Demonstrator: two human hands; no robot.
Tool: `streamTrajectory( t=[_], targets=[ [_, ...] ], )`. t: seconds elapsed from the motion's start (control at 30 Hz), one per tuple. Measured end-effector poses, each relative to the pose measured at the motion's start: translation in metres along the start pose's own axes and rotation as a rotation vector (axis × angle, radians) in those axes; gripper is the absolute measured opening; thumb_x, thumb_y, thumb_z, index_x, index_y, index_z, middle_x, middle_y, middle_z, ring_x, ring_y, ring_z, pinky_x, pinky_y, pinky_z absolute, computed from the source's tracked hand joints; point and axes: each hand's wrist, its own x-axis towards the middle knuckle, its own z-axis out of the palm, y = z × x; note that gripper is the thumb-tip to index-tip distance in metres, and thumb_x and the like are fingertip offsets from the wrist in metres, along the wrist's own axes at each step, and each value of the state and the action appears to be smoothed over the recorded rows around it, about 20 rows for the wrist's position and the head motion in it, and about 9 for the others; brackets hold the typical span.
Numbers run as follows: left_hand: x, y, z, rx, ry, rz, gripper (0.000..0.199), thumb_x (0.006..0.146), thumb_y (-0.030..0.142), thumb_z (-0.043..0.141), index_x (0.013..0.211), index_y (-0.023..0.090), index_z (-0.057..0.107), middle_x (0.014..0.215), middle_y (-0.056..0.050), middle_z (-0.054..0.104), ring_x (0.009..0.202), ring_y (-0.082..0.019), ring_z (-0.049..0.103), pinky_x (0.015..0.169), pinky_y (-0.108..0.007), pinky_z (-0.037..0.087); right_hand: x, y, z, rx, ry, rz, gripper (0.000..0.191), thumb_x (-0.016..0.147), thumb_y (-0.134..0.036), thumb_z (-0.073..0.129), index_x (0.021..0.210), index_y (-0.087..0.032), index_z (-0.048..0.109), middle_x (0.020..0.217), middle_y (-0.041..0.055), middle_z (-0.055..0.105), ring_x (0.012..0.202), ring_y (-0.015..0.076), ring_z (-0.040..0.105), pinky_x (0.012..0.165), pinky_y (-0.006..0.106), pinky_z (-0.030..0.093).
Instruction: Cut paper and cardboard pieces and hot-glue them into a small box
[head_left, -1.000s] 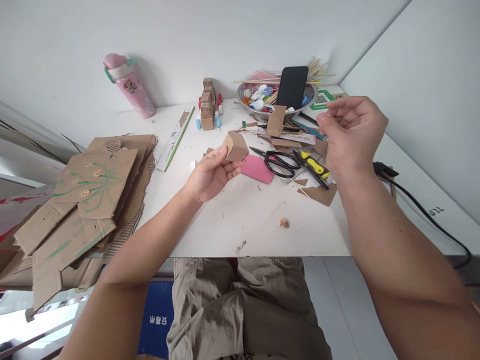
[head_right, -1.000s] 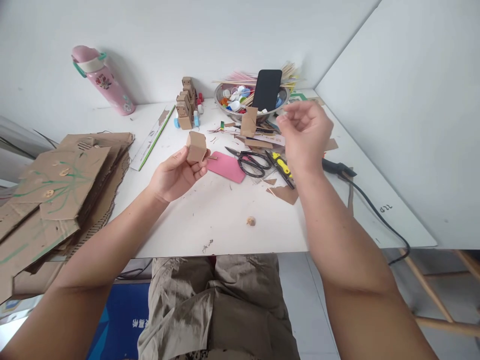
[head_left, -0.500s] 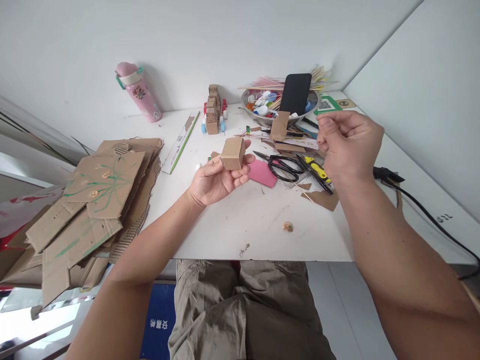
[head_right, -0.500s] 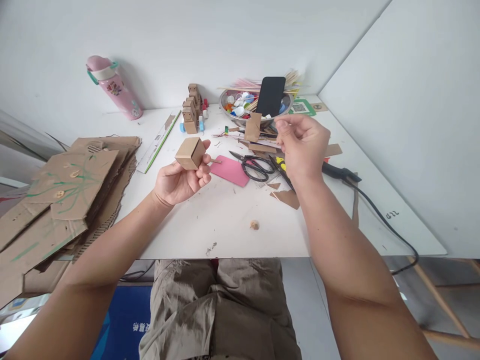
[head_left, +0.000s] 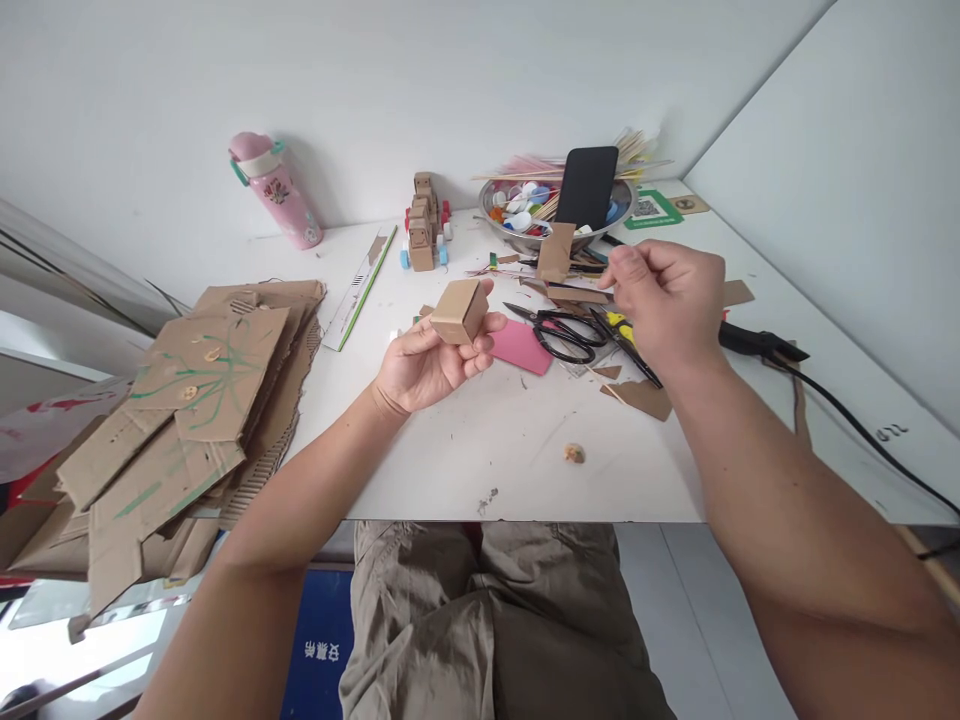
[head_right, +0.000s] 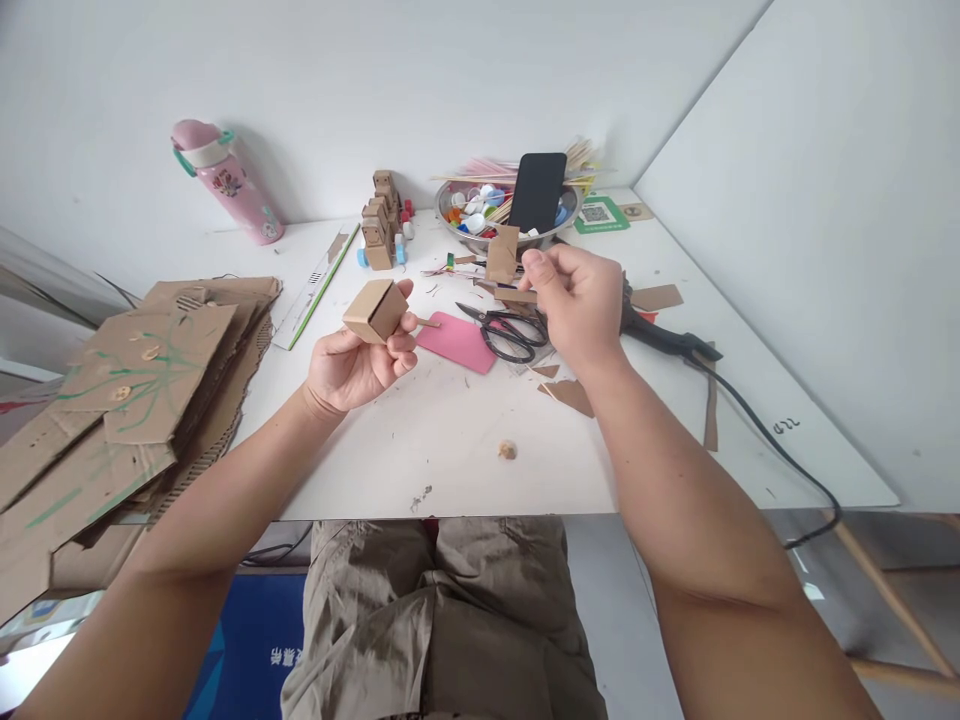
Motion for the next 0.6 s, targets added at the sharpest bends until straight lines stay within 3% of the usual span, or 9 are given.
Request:
streamTrajectory(
  t=[0.13,0.3,0.43,0.6],
  targets=[
    [0.001,0.013,-0.008,0.179,0.028,0.135,0.066,0.083,0.071,0.085,0.130,0.026,0.073,0.123,-0.010,0.083,0.107,-0.029,0.082,0.100,-0.050,0.069,-0.002,-0.010,0.001,-0.019,0.001,-0.010,0.048,0.097,-0.054,0.076,0.060,-0.027,0.063,0.047,-0.0056,0.034,0.049,0.0144,0.037,0.055,0.035,0.035],
    [0.005,0.032,-0.043,0.644,0.254,0.422,0.067,0.081,0.077,0.088,0.128,0.029,0.076,0.112,-0.006,0.086,0.107,-0.028,0.084,0.095,-0.044,0.069,-0.002,-0.015,0.002,-0.040,-0.068,0.016,0.045,0.093,-0.050,0.076,0.059,-0.025,0.062,0.046,-0.0063,0.034,0.050,0.0132,0.036,0.056,0.034,0.033],
    [0.006,0.033,-0.067,0.875,0.327,0.424,0.061,0.082,0.068,0.090,0.126,0.027,0.078,0.115,-0.009,0.088,0.114,-0.027,0.083,0.104,-0.042,0.066,-0.004,-0.016,0.005,-0.043,-0.143,0.021,0.054,0.091,-0.066,0.077,0.059,-0.026,0.061,0.046,-0.0053,0.036,0.052,0.0140,0.040,0.058,0.034,0.037],
    [0.003,0.028,-0.068,0.978,0.382,0.363,0.037,0.082,0.035,0.084,0.118,0.027,0.079,0.118,-0.005,0.086,0.115,-0.026,0.082,0.110,-0.047,0.064,-0.005,-0.016,0.009,-0.053,-0.172,-0.001,0.061,0.086,-0.079,0.073,0.057,-0.027,0.060,0.045,-0.0052,0.032,0.054,0.0170,0.045,0.060,0.035,0.040]
  ],
)
